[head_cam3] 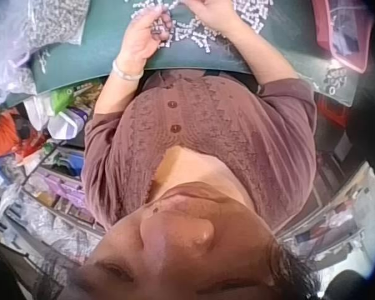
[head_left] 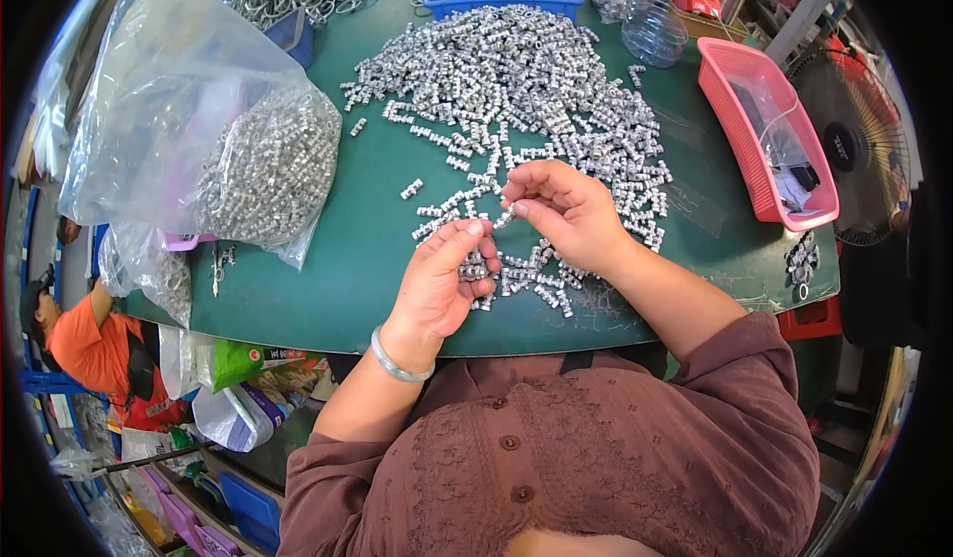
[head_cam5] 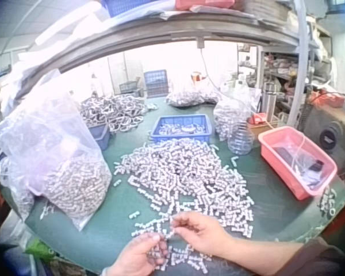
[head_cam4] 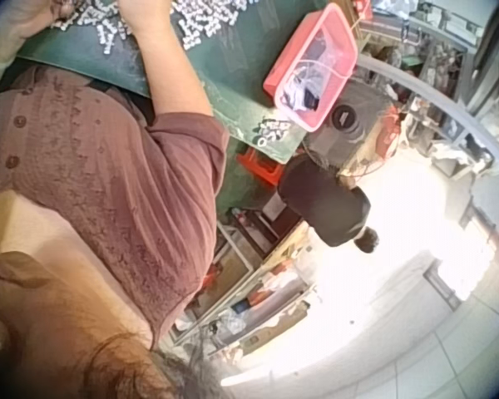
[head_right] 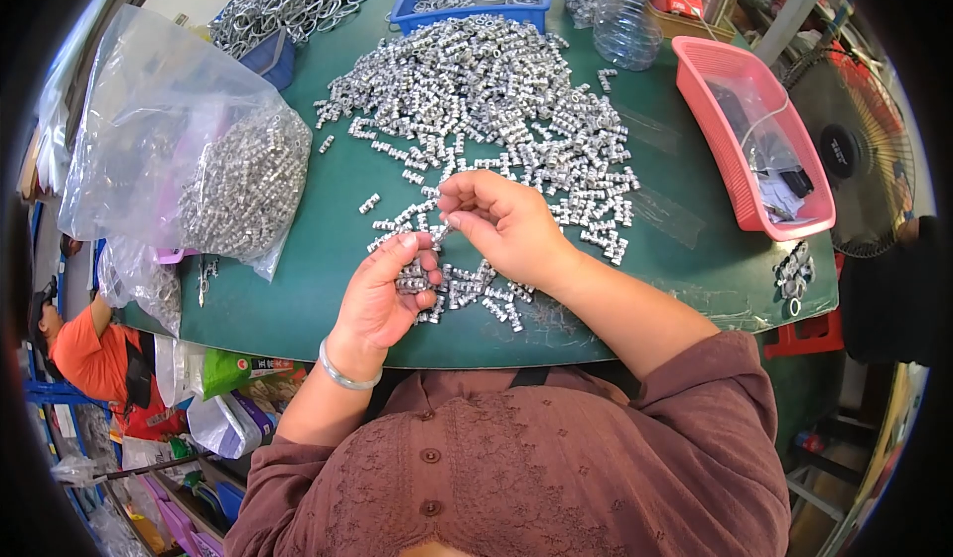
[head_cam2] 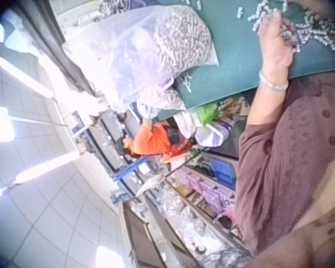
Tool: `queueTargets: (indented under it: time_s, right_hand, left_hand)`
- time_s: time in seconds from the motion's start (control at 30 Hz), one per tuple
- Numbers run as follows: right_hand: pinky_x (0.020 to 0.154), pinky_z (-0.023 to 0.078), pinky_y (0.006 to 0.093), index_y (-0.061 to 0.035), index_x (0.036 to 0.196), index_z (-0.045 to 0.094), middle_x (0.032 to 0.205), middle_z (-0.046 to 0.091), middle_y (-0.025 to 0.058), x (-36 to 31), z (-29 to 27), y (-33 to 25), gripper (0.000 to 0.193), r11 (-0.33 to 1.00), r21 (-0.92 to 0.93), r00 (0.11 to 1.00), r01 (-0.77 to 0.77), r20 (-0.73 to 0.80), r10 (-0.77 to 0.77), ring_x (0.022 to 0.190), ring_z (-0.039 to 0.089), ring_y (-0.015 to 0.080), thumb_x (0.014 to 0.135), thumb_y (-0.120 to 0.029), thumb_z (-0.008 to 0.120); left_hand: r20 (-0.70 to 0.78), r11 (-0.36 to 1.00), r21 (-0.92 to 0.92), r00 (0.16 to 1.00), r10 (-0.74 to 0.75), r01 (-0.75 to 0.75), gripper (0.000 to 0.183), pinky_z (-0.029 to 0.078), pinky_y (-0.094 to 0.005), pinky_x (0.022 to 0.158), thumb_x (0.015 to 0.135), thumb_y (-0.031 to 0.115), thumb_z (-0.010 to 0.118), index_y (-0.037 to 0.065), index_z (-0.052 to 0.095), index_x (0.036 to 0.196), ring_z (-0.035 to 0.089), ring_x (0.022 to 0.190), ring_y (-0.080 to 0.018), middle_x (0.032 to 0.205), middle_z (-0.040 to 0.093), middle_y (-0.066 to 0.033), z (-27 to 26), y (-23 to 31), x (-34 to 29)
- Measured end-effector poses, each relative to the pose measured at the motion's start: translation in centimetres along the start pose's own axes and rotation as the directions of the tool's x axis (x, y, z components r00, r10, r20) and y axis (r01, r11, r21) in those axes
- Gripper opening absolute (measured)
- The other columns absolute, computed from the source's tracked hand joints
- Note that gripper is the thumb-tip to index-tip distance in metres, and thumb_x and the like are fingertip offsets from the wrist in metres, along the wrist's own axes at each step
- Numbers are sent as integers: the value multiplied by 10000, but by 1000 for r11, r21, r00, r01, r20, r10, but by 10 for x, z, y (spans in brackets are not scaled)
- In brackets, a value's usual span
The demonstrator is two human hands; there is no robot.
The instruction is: The person joins small metal links together by hand on a green work surface, occasionally reaching for a large plastic bag filled with loose links.
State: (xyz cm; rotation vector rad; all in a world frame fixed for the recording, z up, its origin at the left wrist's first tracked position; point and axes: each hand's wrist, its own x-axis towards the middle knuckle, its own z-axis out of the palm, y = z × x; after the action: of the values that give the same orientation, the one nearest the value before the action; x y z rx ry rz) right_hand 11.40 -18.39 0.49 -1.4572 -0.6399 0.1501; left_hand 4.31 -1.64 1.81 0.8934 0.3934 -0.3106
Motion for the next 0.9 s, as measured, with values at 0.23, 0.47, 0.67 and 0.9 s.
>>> queueTargets:
  time_s: [0.23, 0.47, 0.67, 0.9]
  right_hand:
    - [760, 486, 233, 22, 1063, 535, 934, 596, 82, -4, 5, -5, 238, 994, 98, 997, 42, 67, -49, 882, 584, 121, 827, 51, 528]
    - [751, 492, 247, 7, 1040, 566, 934, 607, 83, -1, 1, -9, 214, 997, -25, 991, 79, 110, -76, 869, 602, 141, 836, 38, 509]
    - [756, 489, 273, -5, 1009, 569, 918, 618, 104, 1, 0, -13, 211, 961, -173, 967, 217, 169, -188, 859, 618, 188, 813, 47, 512]
    - [741, 490, 276, -9, 1021, 560, 901, 622, 107, 1, 0, -11, 231, 956, -188, 965, 224, 182, -190, 845, 622, 195, 799, 45, 531]
  left_hand:
    - [105, 996, 92, 994, -8, -1, 156, 405, -219, 493, 858, 242, 580, 87, 583, 871, 539, 644, -123, 726, 559, -11, -1, -4, 1]
    - [146, 999, 13, 988, -49, 48, 185, 389, -221, 493, 889, 234, 503, 65, 568, 851, 511, 650, -135, 732, 551, -29, -1, -2, 1]
    - [289, 949, -237, 948, -135, 207, 236, 381, -255, 517, 892, 269, 467, 57, 562, 855, 497, 672, -177, 722, 534, -38, -15, -5, 7]
    - [300, 940, -250, 942, -153, 232, 272, 379, -249, 514, 907, 303, 442, 62, 560, 862, 496, 676, -174, 711, 535, -34, -13, -5, 7]
